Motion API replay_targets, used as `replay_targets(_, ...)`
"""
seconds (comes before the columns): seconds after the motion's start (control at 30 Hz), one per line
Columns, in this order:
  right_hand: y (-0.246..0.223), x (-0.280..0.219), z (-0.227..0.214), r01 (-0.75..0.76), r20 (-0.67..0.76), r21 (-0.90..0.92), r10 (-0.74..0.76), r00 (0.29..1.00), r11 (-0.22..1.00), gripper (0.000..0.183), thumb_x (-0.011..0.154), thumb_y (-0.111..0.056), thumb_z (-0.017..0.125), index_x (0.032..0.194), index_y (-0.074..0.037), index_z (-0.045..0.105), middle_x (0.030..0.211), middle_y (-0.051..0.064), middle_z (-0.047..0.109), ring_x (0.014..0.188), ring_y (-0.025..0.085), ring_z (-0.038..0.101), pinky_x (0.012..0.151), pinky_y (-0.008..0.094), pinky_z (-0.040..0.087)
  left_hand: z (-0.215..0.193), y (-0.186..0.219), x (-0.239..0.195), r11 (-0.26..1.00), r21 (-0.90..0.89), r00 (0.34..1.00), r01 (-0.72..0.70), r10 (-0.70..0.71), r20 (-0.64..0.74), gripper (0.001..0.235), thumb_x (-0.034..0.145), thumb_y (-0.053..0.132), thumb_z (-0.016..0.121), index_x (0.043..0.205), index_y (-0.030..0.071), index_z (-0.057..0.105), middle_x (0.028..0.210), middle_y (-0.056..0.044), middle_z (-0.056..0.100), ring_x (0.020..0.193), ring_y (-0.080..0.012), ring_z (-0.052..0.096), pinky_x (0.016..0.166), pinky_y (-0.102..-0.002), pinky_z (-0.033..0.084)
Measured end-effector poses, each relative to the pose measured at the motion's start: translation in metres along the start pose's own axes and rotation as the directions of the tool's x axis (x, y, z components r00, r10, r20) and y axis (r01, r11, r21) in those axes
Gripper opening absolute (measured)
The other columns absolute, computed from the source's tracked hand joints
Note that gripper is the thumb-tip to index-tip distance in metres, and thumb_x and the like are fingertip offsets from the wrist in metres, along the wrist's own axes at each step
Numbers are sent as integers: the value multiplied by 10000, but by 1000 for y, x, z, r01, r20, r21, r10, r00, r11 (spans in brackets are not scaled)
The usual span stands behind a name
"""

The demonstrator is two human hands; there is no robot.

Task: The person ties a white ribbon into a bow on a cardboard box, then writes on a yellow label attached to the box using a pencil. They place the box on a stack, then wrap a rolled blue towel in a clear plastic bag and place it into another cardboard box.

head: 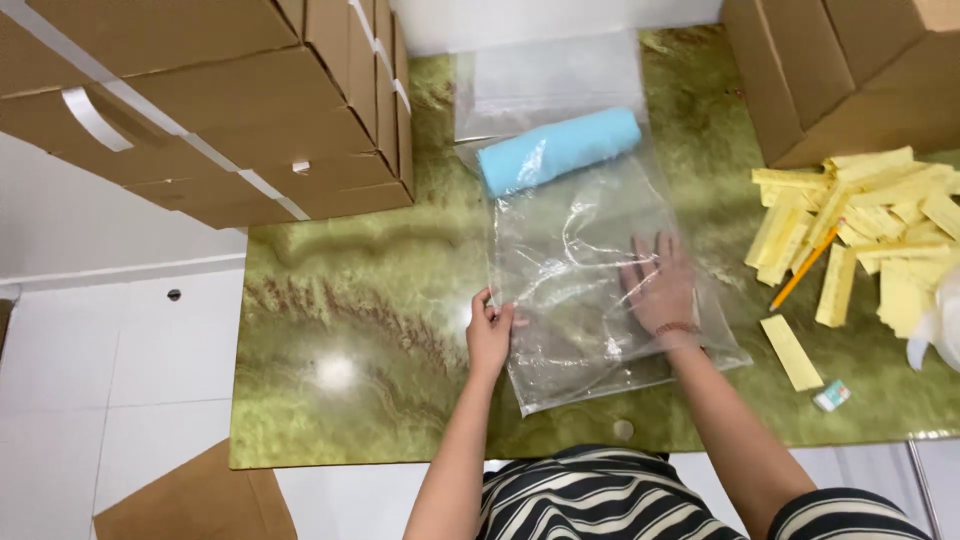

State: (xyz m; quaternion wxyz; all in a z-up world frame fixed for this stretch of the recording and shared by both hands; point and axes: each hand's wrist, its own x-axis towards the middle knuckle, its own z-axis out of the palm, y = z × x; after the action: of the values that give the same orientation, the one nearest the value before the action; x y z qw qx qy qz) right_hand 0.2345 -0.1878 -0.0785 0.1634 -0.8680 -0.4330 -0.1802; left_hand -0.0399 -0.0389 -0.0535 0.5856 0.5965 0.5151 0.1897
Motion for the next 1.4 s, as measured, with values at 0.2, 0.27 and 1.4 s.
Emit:
replay_targets(0.2, 4, -66, -69, -65, 614, -117, 124, 779, 991, 708, 1081, -713, 241, 1677, -349, 355, 1800, 106, 198, 1624, 338, 228, 1333, 560, 66, 4, -53, 16, 993, -108, 999, -42, 42, 0, 523, 1003, 218, 716, 1477, 114, 522, 1113, -122, 780, 989, -221, 752, 884, -374, 615)
replay_targets(0.27, 1, -88, -84, -78, 558, -56, 96, 824, 995, 702, 1059, -645, 347, 1705, -395, 232, 1806, 71, 137, 1642, 314, 142, 1311, 583, 104, 8, -79, 27, 962, -256, 995, -92, 100, 18, 632, 986, 122, 735, 1535, 21, 438, 1169, -205, 748, 1036, -267, 719, 927, -378, 595)
replay_targets(1.4, -11, 104, -62, -419, 604, 436, 86, 792, 797, 378, 1004, -527, 711, 1360, -400, 733, 1386, -61, 713, 1370, 172, 594, 1153, 399, 463, -66, 87, 61, 394, 872, 956, -291, 95, 276, 784, 960, 491, 727, 1590, 147, 411, 1644, -136, 457, 1502, -376, 453, 1113, -603, 497)
